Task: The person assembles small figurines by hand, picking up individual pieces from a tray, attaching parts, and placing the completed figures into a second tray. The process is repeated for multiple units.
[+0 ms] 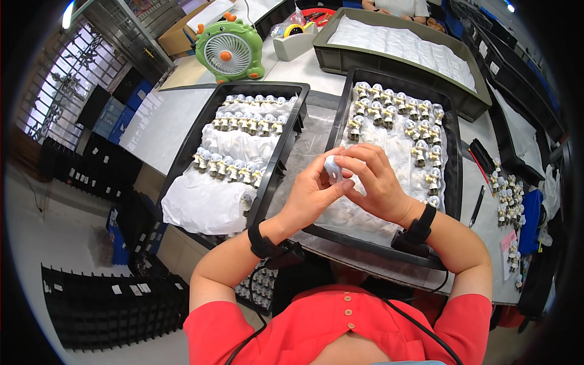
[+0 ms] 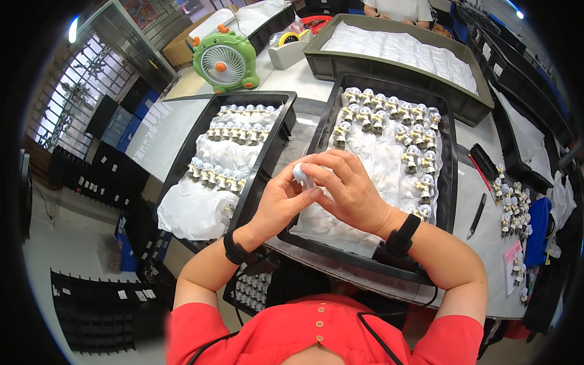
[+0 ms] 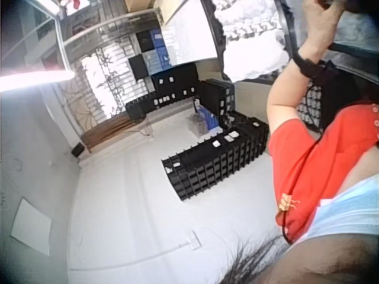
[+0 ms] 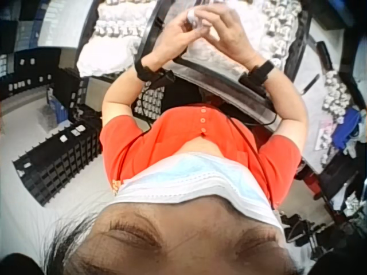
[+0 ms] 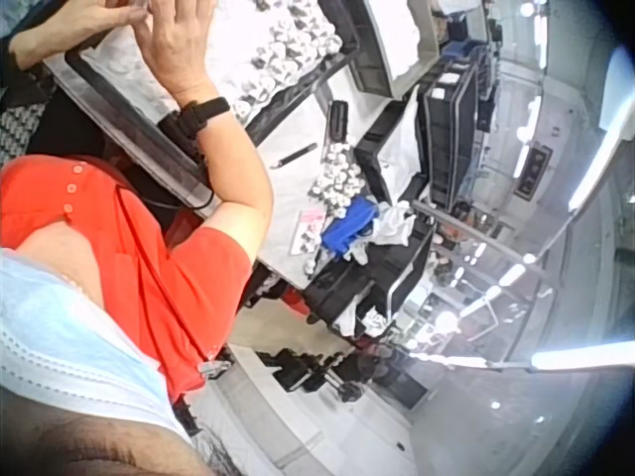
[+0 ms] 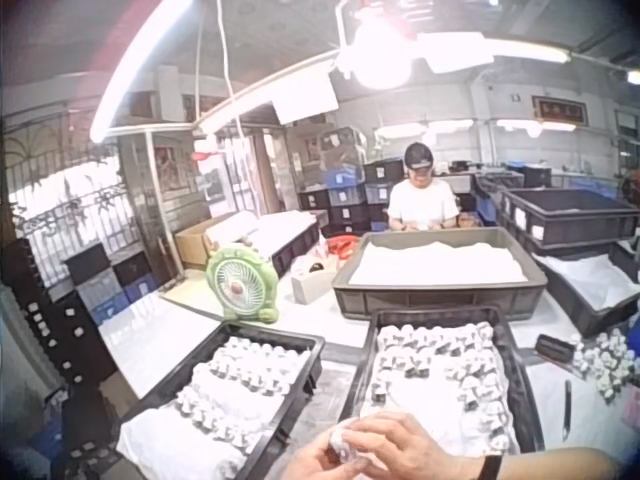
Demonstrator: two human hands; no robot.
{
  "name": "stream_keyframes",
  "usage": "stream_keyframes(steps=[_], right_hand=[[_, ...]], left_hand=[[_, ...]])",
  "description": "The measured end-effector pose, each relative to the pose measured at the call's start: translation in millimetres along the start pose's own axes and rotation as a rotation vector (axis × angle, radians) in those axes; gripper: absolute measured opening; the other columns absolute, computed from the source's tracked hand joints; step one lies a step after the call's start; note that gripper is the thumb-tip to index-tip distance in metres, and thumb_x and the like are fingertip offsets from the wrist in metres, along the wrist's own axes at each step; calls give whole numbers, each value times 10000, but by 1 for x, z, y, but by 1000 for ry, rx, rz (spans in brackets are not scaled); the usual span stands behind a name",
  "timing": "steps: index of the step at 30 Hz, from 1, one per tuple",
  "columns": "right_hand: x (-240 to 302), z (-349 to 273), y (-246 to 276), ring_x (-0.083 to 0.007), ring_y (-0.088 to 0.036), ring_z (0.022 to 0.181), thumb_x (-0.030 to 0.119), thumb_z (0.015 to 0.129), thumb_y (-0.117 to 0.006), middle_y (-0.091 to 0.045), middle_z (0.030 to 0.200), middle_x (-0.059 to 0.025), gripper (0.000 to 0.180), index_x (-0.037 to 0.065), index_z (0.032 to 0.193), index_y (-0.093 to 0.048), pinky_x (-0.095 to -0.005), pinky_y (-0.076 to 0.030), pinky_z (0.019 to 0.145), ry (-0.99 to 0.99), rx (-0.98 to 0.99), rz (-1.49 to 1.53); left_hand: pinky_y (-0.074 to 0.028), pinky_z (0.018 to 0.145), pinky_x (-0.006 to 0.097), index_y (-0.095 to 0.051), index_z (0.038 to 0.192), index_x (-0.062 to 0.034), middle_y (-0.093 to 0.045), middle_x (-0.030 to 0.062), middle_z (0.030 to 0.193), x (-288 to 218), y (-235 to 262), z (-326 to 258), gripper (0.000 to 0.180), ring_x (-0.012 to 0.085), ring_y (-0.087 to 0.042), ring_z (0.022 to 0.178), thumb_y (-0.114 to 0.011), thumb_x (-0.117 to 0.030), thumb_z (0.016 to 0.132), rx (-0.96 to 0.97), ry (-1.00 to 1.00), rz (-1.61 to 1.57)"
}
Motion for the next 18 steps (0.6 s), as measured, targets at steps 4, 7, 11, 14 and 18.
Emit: stream_keyframes(steps=[4,7,11,14,18], right_hand=[[-5,0,1,-294,-486,1054,63,625,-768,-520,1137,-81,586,93,1160,-531,-386,-422,901,-71,-10,114],[-9,2,1,-287,-482,1060,97,616,-796,-523,1131,-82,602,93,1161,-540,-380,-420,899,-144,5,201],[-16,-1,1,-261,-510,1026,149,604,-824,-522,1129,-87,600,78,1138,-558,-365,-426,889,-239,24,268],[-24,-6,-4,-240,-543,966,179,615,-828,-523,1125,-95,578,61,1117,-567,-354,-438,870,-325,46,382],[-29,-8,-7,-230,-559,932,204,631,-821,-545,1090,-97,556,52,1104,-573,-347,-448,849,-338,41,386]], left_hand=[[-468,871,288,-356,1355,-10,-545,73,1150,-1,-4,1,519,153,-553,1058,-541,-71,873,57,74,-191],[-468,905,345,-353,1350,1,-532,105,1180,-5,-6,1,505,222,-551,1097,-485,-77,869,90,163,-352],[-466,926,391,-297,1377,-9,-491,156,1244,-6,-8,3,523,296,-540,1125,-447,-243,934,123,188,-460],[-464,929,404,-275,1388,-23,-467,176,1274,-1,-9,3,544,319,-533,1134,-372,-361,972,118,205,-527],[-461,935,407,-288,1383,-37,-463,182,1284,1,-8,3,556,324,-532,1136,-276,-429,989,105,219,-552]])
Point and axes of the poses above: each hand's wrist, its own z-axis towards the middle knuckle, its own y-axis out of the back of the hand, x = y × z, the point moved 8 cm from there along z, towards the middle knuckle
